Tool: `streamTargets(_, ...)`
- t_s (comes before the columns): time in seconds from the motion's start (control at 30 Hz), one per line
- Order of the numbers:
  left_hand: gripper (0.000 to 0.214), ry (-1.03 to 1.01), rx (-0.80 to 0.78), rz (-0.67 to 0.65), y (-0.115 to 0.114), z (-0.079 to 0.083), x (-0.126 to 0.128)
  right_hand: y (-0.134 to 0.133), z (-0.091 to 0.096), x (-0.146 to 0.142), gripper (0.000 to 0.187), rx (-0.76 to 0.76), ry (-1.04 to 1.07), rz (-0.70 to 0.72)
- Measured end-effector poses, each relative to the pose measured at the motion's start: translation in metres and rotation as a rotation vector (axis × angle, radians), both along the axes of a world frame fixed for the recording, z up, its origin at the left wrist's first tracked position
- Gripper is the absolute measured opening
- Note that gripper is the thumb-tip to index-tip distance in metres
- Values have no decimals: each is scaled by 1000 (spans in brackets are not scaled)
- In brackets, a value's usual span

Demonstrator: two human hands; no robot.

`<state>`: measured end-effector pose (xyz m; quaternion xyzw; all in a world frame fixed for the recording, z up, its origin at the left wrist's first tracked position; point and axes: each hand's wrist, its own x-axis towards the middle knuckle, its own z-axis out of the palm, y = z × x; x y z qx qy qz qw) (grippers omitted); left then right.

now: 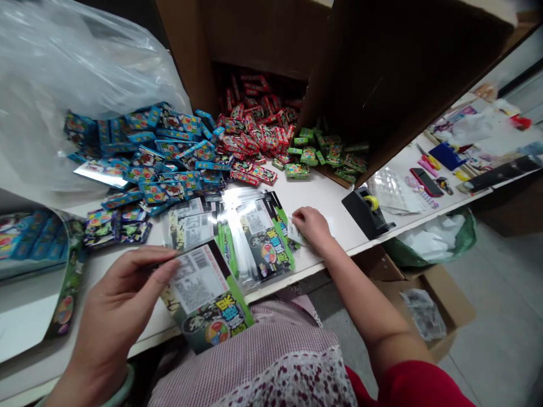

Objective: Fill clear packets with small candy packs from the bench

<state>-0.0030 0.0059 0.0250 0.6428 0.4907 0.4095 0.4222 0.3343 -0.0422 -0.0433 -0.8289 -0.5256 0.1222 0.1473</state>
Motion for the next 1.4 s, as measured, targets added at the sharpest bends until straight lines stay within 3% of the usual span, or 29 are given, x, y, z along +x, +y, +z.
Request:
streamTargets(0.57, 18, 31, 13, 18, 3, -2, 0, -2, 11, -9, 14, -57, -83, 1)
streamTargets(0.97, 15, 20, 55, -32, 1, 2, 1, -12, 16, 17, 15, 54, 290, -13)
streamTargets(1.07, 12, 10, 123, -100, 2, -1, 2, -10, 40, 10, 18, 138, 440, 69)
streamTargets(1.2, 4, -48, 187, -215, -2, 2, 7, -1, 100, -35, 17, 187, 741, 488)
streamTargets(1.3, 2, -103, 201, -274, -6, 9, 12, 13, 141, -77, 14, 105, 689, 747)
streamTargets(1.4, 2, -141, 188, -304, -9, 14, 13, 30, 161, -109, 13, 4, 565, 837)
